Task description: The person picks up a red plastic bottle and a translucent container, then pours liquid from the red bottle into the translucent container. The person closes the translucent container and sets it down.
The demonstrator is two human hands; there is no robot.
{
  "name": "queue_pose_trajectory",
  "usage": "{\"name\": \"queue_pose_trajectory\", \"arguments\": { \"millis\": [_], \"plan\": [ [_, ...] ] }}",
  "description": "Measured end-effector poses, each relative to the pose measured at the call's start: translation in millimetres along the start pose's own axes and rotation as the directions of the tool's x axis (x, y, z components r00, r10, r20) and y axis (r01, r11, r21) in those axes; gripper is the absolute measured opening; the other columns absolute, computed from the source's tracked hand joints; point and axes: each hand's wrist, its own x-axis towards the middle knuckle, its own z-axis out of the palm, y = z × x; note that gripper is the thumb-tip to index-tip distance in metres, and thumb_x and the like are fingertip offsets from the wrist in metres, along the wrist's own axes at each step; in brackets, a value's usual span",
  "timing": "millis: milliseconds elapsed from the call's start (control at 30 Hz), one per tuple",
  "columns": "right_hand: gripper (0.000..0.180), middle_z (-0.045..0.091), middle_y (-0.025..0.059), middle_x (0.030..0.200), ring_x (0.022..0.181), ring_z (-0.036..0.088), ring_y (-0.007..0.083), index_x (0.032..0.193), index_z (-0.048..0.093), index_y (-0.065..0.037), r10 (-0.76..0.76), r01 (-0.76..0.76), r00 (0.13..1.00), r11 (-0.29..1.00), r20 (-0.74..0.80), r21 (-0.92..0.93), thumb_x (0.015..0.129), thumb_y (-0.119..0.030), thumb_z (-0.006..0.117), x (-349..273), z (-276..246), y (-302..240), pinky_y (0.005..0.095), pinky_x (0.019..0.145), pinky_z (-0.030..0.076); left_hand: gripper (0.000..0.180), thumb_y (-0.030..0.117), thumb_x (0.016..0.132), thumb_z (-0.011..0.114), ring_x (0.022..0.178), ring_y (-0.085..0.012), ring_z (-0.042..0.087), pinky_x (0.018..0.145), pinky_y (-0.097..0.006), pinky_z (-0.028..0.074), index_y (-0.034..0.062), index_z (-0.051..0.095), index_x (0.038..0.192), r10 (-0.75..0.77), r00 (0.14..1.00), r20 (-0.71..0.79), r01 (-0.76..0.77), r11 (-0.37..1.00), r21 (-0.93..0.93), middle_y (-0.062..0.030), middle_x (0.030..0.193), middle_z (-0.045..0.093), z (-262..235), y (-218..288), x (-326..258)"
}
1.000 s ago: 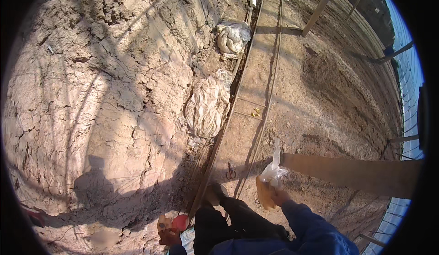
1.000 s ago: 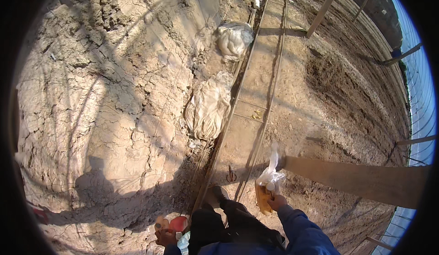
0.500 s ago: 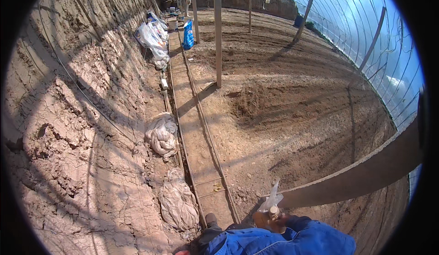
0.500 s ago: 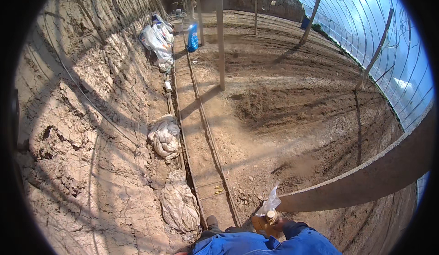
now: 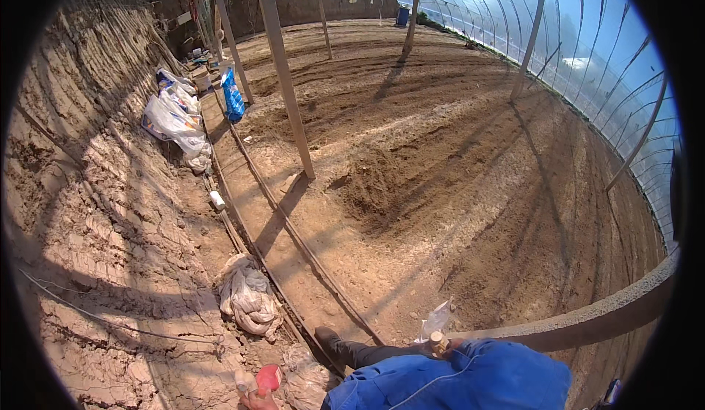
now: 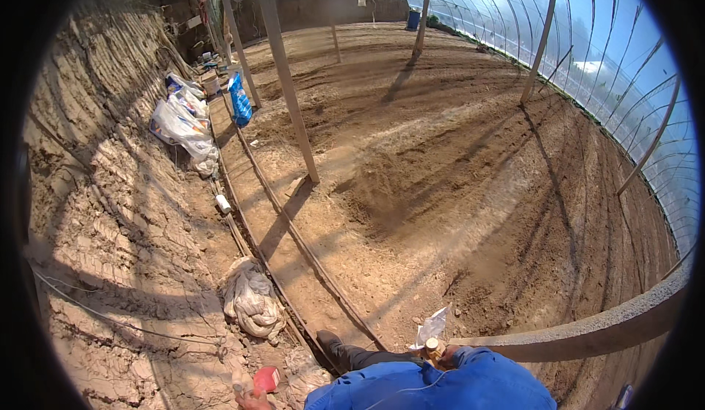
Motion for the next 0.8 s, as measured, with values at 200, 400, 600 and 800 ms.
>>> {"name": "queue_pose_trajectory", "arguments": {
  "millis": [200, 400, 600, 800],
  "plan": [
    [0.039, 0.082, 0.0107, 0.105, 0.097, 0.079, 0.0277, 0.109, 0.084, -0.012, 0.107, -0.136, 0.986, 0.956, 0.126, 0.259, 0.087, -0.045, 0.081, 59, -105, -87, 0.0404, 0.086, 0.060, 0.037, 0.038, 0.065, 0.098, 0.138, -0.0224, 0.054, 0.114, -0.063, 0.026, 0.0208, 0.079, 0.091, -0.121, 0.993, 0.011, 0.122, 0.991, -0.063, -0.0052, 0.152, 0.055, 8, 58, 101],
    [0.042, 0.080, 0.0146, 0.088, 0.082, 0.078, 0.0274, 0.100, 0.083, -0.004, -0.039, 0.045, 0.993, 0.998, -0.114, 0.051, 0.086, -0.042, 0.078, 123, -207, -259, 0.0405, 0.076, 0.061, 0.044, 0.040, 0.064, 0.099, 0.135, -0.0268, 0.055, 0.108, -0.059, 0.030, 0.0193, 0.081, 0.098, -0.091, 0.995, -0.028, 0.093, 0.991, 0.093, -0.0082, 0.133, 0.066, -5, 114, 208],
    [0.046, 0.080, 0.0216, 0.099, 0.095, 0.079, 0.0336, 0.108, 0.082, -0.003, 0.065, -0.035, 0.980, 0.987, -0.188, 0.158, 0.086, -0.043, 0.079, 184, -314, -366, 0.0445, 0.085, 0.061, 0.037, 0.042, 0.074, 0.091, 0.132, -0.0248, 0.056, 0.110, -0.060, 0.034, 0.0206, 0.081, 0.102, -0.114, 0.993, 0.013, 0.111, 0.985, 0.133, -0.0061, 0.127, 0.067, 24, 206, 302],
    [0.043, 0.081, 0.0187, 0.096, 0.093, 0.079, 0.0315, 0.107, 0.082, -0.005, 0.069, -0.065, 0.990, 0.997, -0.126, 0.038, 0.089, -0.043, 0.076, 213, -421, -500, 0.0429, 0.083, 0.062, 0.034, 0.047, 0.078, 0.087, 0.131, -0.0280, 0.058, 0.111, -0.063, 0.032, 0.0179, 0.081, 0.094, -0.156, 0.986, 0.062, 0.152, 0.987, 0.059, -0.0063, 0.138, 0.062, 29, 303, 423]
  ]
}}
